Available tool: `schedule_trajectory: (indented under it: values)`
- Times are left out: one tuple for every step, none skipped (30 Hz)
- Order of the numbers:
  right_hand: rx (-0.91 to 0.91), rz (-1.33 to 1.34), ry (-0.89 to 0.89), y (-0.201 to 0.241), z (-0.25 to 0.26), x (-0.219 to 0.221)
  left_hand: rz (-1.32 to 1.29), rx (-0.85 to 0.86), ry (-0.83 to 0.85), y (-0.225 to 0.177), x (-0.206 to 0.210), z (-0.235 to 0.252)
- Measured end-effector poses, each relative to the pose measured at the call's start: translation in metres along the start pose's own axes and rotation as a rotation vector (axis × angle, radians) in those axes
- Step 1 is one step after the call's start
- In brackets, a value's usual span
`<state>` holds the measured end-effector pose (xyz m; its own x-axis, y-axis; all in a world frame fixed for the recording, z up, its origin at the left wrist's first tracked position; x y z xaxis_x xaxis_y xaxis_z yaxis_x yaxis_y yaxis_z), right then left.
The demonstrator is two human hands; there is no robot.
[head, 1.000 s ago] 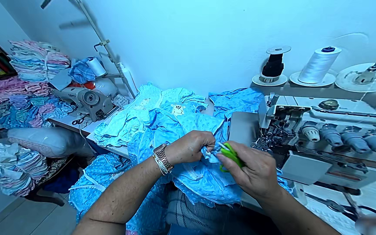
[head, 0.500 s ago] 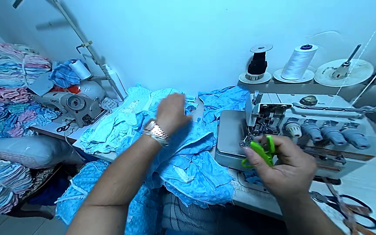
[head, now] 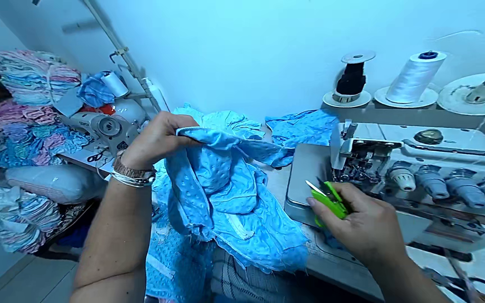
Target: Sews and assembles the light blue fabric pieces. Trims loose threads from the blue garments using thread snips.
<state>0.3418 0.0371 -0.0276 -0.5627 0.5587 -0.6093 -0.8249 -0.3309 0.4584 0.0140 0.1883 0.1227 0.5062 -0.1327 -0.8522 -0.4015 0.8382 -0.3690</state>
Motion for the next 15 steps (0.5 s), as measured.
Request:
schedule_trajectory:
  values:
    - [-0.033,-0.011,0.023,0.008,0.005,0.008,-0.030,-0.017,-0.027,0.002,-0.006,-0.011]
    - [-0.058,-0.028,0.049,0.015,0.012,0.015,-0.063,-0.028,-0.038,0.004,-0.009,-0.020]
    - [-0.071,-0.050,0.072,0.021,0.018,0.022,-0.092,-0.032,-0.054,0.006,-0.011,-0.028]
    - [-0.076,-0.070,0.099,0.026,0.025,0.027,-0.119,-0.030,-0.073,0.008,-0.011,-0.035]
    - [-0.079,-0.093,0.130,0.030,0.032,0.032,-0.151,-0.016,-0.095,0.010,-0.011,-0.041]
    - [-0.074,-0.116,0.164,0.033,0.039,0.036,-0.188,-0.004,-0.121,0.012,-0.012,-0.047]
    - [-0.068,-0.135,0.194,0.036,0.045,0.038,-0.226,0.005,-0.149,0.012,-0.011,-0.052]
    - [-0.069,-0.155,0.215,0.039,0.051,0.040,-0.256,0.010,-0.173,0.011,-0.011,-0.056]
    - [-0.071,-0.180,0.238,0.042,0.057,0.039,-0.288,0.021,-0.189,0.009,-0.011,-0.058]
    - [-0.065,-0.213,0.269,0.043,0.064,0.035,-0.317,0.038,-0.200,0.008,-0.011,-0.060]
    - [-0.051,-0.253,0.307,0.042,0.072,0.030,-0.334,0.052,-0.213,0.007,-0.011,-0.062]
    - [-0.027,-0.296,0.357,0.039,0.083,0.025,-0.340,0.059,-0.230,0.005,-0.012,-0.064]
    - [0.013,-0.341,0.430,0.035,0.094,0.023,-0.343,0.064,-0.244,0.004,-0.013,-0.066]
    - [0.062,-0.382,0.518,0.030,0.104,0.023,-0.342,0.067,-0.249,0.003,-0.015,-0.067]
    - [0.109,-0.419,0.596,0.026,0.113,0.026,-0.342,0.071,-0.254,0.002,-0.016,-0.068]
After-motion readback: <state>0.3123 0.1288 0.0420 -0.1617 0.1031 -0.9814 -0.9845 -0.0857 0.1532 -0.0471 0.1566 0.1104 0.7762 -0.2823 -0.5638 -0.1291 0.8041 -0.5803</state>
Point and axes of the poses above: each hand's wrist, its own z-axis towards the middle knuckle, its own x-axis out of the palm, y = z × x, the point moved 2 cm from there along z, towards the middle knuckle, and after that the axes turned 7 degrees about y, right-handed, at the moved point
